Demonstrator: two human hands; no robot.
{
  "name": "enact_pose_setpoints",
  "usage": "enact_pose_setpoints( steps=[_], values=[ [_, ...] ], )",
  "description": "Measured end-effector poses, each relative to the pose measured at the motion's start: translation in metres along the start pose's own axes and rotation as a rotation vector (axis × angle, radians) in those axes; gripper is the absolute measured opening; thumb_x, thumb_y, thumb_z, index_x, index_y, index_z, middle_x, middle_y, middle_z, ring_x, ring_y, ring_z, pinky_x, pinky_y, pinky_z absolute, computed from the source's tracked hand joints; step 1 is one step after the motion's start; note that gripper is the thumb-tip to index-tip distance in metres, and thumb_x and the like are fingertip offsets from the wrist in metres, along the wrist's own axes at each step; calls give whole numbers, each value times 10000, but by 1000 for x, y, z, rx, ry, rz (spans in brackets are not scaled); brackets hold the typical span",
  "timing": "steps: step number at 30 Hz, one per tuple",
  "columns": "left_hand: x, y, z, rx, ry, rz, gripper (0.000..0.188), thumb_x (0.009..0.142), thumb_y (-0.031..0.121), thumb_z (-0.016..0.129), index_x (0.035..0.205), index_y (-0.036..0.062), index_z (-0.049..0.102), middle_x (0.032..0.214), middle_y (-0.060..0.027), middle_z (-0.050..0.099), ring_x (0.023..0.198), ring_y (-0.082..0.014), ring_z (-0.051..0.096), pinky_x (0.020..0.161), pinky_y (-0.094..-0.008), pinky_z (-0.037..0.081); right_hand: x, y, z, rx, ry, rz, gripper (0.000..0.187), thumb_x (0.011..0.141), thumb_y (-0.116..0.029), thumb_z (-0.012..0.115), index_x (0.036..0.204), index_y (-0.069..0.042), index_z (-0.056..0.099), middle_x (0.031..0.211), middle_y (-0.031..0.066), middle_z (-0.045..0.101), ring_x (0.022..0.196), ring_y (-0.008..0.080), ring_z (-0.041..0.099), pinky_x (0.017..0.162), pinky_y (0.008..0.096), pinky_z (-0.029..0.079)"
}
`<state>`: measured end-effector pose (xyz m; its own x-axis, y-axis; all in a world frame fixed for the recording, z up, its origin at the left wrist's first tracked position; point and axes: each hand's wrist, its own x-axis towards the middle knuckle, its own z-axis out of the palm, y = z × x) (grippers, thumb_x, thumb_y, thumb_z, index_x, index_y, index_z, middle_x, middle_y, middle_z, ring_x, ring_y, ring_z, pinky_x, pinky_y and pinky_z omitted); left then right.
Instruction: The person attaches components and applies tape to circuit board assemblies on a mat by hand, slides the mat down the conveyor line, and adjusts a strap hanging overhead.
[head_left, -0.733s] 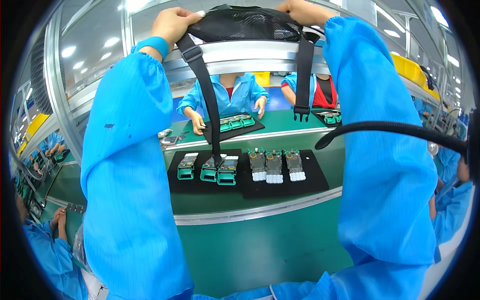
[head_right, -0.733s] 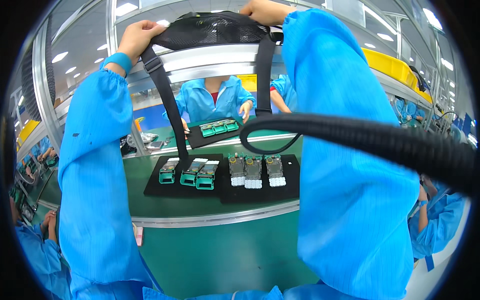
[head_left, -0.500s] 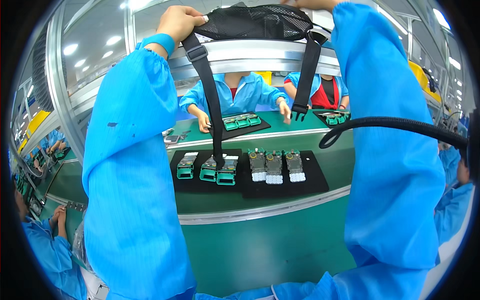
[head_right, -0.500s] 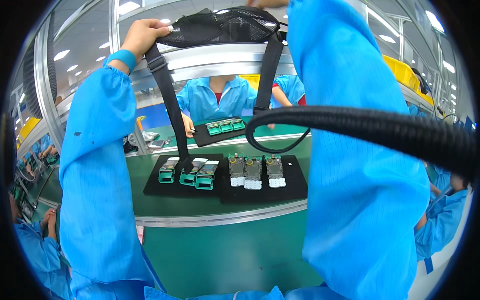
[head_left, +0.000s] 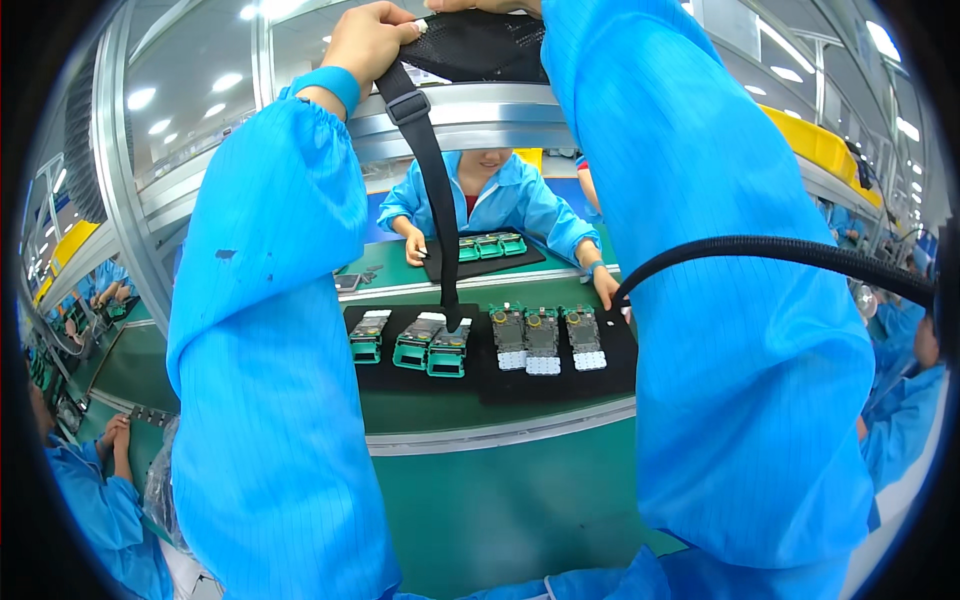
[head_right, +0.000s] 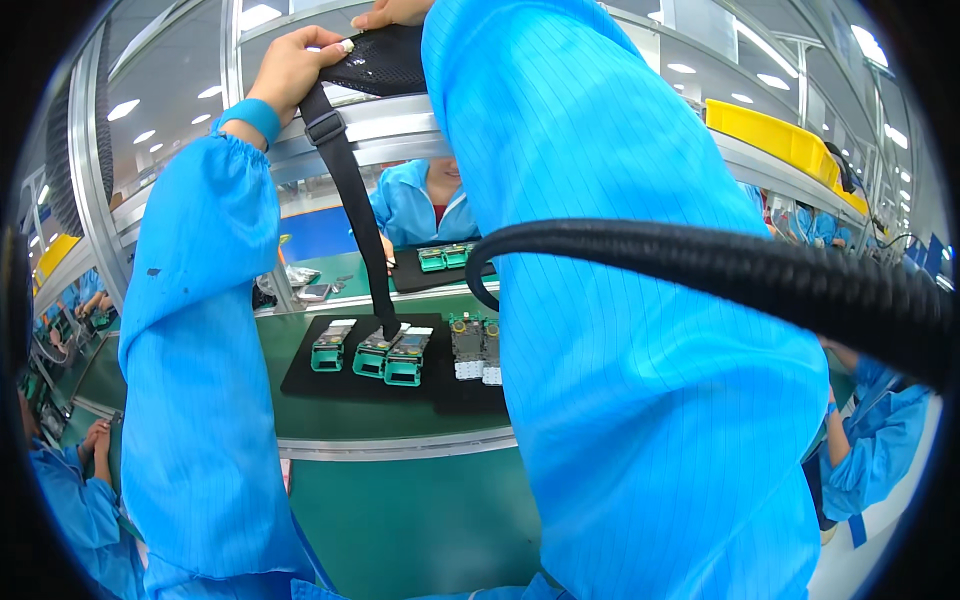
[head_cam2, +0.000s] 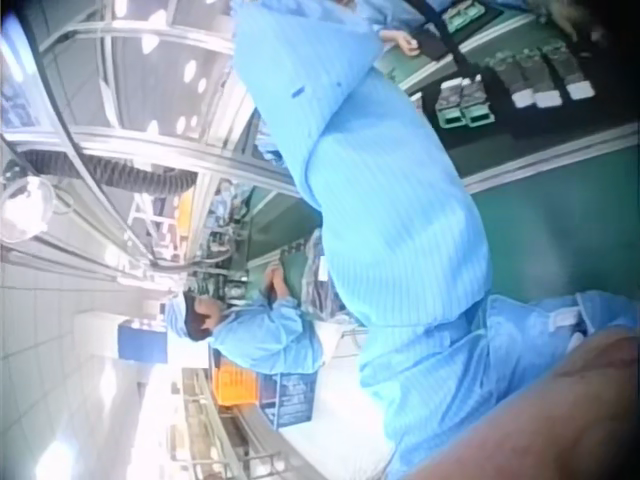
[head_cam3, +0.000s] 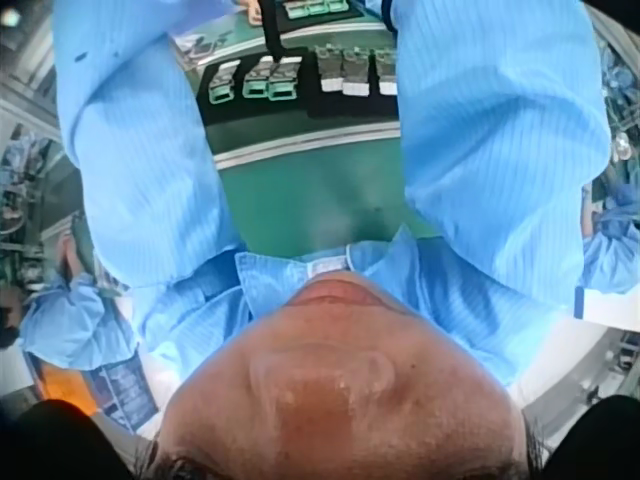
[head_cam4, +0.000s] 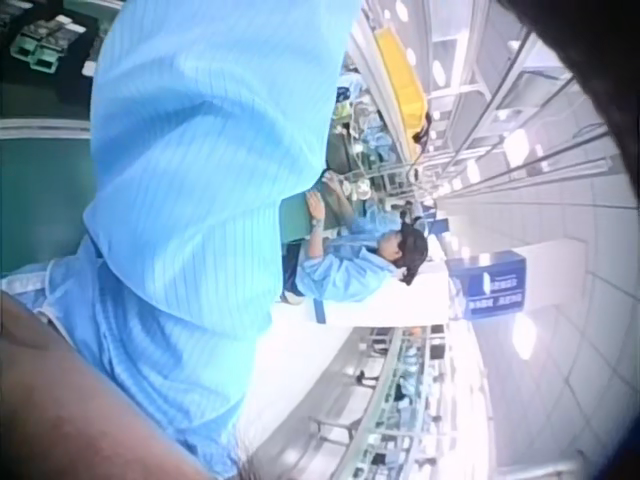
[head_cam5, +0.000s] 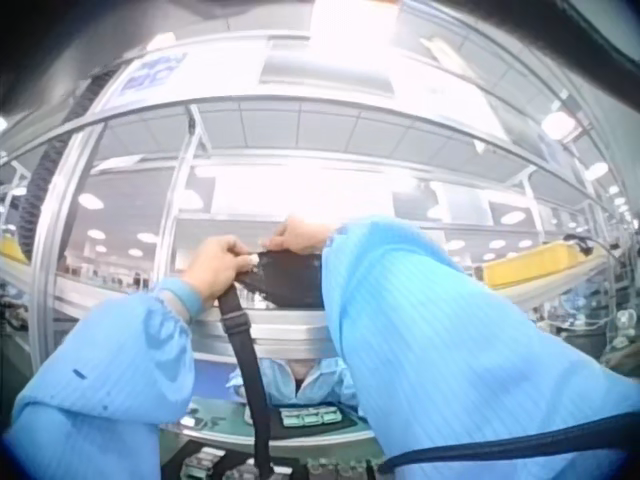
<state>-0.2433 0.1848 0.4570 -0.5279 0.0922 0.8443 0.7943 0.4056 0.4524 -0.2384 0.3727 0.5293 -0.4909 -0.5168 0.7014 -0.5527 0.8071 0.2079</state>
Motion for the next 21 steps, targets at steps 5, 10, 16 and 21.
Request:
enact_pose_setpoints(
  steps=[5, 10, 16, 21],
  values=[
    [4, 15, 30, 15, 23, -6, 182, 833, 120, 645, 970, 1, 637, 858, -72, 650, 721, -120, 603, 662, -246, 493, -24, 7, -8, -94, 141, 138, 328, 766, -393, 652, 891, -96, 711, 833, 115, 682, 728, 268, 634, 684, 385, 498],
    [-4, 48, 110, 91, 80, -38, 163, 824, 115, 653, 947, 8, 651, 846, -73, 653, 714, -122, 600, 656, -256, 492, -64, 121, -28, -240, 87, -66, 304, 784, -363, 612, 901, -98, 704, 863, 147, 674, 767, 305, 639, 714, 392, 494],
    [-22, 57, 232, 322, 188, -113, 162, 813, 143, 662, 918, 19, 665, 792, -74, 654, 678, -135, 600, 641, -273, 495, -170, 271, -27, -134, 41, -85, 337, 810, -397, 578, 847, -87, 706, 852, 172, 662, 791, 332, 630, 735, 421, 482],
    [-11, 77, 246, 541, 204, -98, 226, 746, 295, 705, 895, 126, 712, 885, -112, 684, 809, -260, 656, 767, -362, 511, -207, 303, -59, -582, -2, -461, 275, 828, -263, 542, 793, -28, 679, 765, 177, 629, 772, 363, 598, 725, 447, 465]
  ],
)
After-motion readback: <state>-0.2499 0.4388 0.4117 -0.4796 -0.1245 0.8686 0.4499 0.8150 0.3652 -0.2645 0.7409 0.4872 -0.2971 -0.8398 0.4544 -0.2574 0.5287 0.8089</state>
